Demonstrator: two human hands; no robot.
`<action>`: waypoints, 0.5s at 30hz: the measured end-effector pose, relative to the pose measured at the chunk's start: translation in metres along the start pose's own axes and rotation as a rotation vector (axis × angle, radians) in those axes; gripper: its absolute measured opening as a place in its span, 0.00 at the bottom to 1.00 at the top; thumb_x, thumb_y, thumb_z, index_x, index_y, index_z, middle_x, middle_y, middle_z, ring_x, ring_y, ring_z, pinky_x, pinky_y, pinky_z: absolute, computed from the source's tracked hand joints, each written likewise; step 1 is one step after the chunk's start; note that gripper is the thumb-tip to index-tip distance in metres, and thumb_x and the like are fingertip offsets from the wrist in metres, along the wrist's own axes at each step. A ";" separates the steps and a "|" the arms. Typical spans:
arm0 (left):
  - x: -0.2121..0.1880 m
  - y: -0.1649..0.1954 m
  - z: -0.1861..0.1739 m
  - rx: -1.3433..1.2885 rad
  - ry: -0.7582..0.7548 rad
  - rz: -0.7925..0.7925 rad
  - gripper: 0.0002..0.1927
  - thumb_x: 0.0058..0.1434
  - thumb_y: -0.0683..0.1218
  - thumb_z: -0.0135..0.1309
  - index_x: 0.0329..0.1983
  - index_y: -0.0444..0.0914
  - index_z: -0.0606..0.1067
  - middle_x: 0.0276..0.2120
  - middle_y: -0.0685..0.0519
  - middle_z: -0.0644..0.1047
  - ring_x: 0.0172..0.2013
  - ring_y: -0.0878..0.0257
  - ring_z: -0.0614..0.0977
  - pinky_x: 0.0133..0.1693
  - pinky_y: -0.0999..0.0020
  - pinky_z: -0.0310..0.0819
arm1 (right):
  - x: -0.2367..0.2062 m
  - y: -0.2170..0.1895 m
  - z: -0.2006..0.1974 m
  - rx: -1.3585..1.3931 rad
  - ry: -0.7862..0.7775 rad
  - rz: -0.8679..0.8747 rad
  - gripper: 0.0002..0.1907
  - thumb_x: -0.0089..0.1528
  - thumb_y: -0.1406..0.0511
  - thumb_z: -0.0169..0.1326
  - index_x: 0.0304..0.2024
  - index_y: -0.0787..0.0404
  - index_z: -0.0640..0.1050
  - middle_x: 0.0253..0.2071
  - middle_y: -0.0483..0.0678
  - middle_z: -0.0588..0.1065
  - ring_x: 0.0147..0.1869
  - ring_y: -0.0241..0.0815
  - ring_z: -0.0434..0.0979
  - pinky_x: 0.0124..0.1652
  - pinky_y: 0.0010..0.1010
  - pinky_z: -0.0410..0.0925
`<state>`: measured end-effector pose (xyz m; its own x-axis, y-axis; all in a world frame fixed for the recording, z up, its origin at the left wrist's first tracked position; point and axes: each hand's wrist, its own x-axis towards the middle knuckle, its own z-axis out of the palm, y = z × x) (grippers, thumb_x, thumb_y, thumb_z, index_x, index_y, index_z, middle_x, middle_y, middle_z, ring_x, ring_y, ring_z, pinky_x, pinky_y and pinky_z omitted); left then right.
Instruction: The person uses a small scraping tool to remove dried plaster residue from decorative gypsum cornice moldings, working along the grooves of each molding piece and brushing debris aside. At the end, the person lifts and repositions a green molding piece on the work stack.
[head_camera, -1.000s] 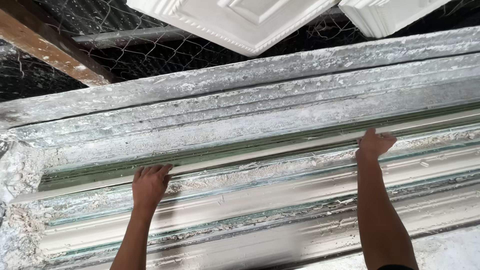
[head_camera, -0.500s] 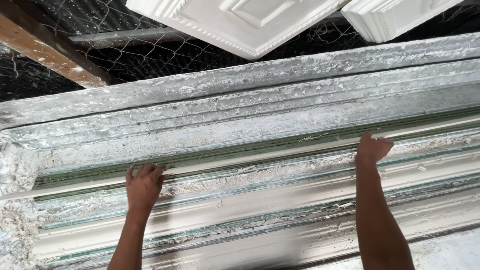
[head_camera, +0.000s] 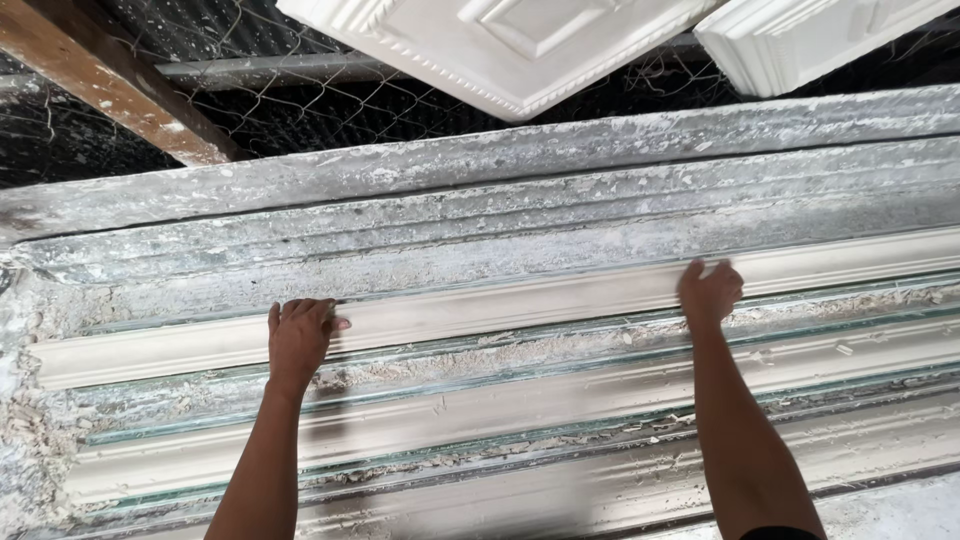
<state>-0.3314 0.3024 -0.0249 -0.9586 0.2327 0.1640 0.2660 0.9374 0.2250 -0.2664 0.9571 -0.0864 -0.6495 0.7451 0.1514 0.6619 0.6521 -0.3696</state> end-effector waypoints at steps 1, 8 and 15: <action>0.003 -0.001 0.000 -0.027 -0.021 -0.016 0.20 0.59 0.58 0.59 0.51 0.45 0.82 0.48 0.54 0.81 0.55 0.54 0.76 0.63 0.44 0.59 | -0.002 -0.001 0.000 0.031 0.018 -0.036 0.40 0.70 0.49 0.46 0.68 0.78 0.61 0.64 0.77 0.61 0.66 0.72 0.60 0.58 0.62 0.57; -0.001 0.005 0.003 -0.142 0.028 -0.093 0.21 0.64 0.60 0.56 0.54 0.46 0.81 0.51 0.49 0.78 0.56 0.49 0.75 0.62 0.45 0.62 | -0.002 0.002 -0.025 -0.051 -0.271 -0.171 0.28 0.71 0.52 0.43 0.63 0.65 0.75 0.64 0.60 0.72 0.65 0.69 0.65 0.66 0.58 0.57; -0.054 -0.001 0.005 -0.230 0.237 -0.208 0.24 0.74 0.53 0.46 0.68 0.38 0.69 0.68 0.35 0.65 0.71 0.37 0.61 0.68 0.33 0.48 | -0.154 -0.019 -0.013 0.410 0.089 -0.529 0.21 0.74 0.59 0.49 0.61 0.70 0.74 0.50 0.58 0.76 0.56 0.52 0.74 0.57 0.47 0.66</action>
<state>-0.2802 0.2904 -0.0383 -0.9517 -0.0478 0.3031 0.1097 0.8694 0.4817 -0.1746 0.8320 -0.0910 -0.8022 0.3604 0.4759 0.0566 0.8396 -0.5403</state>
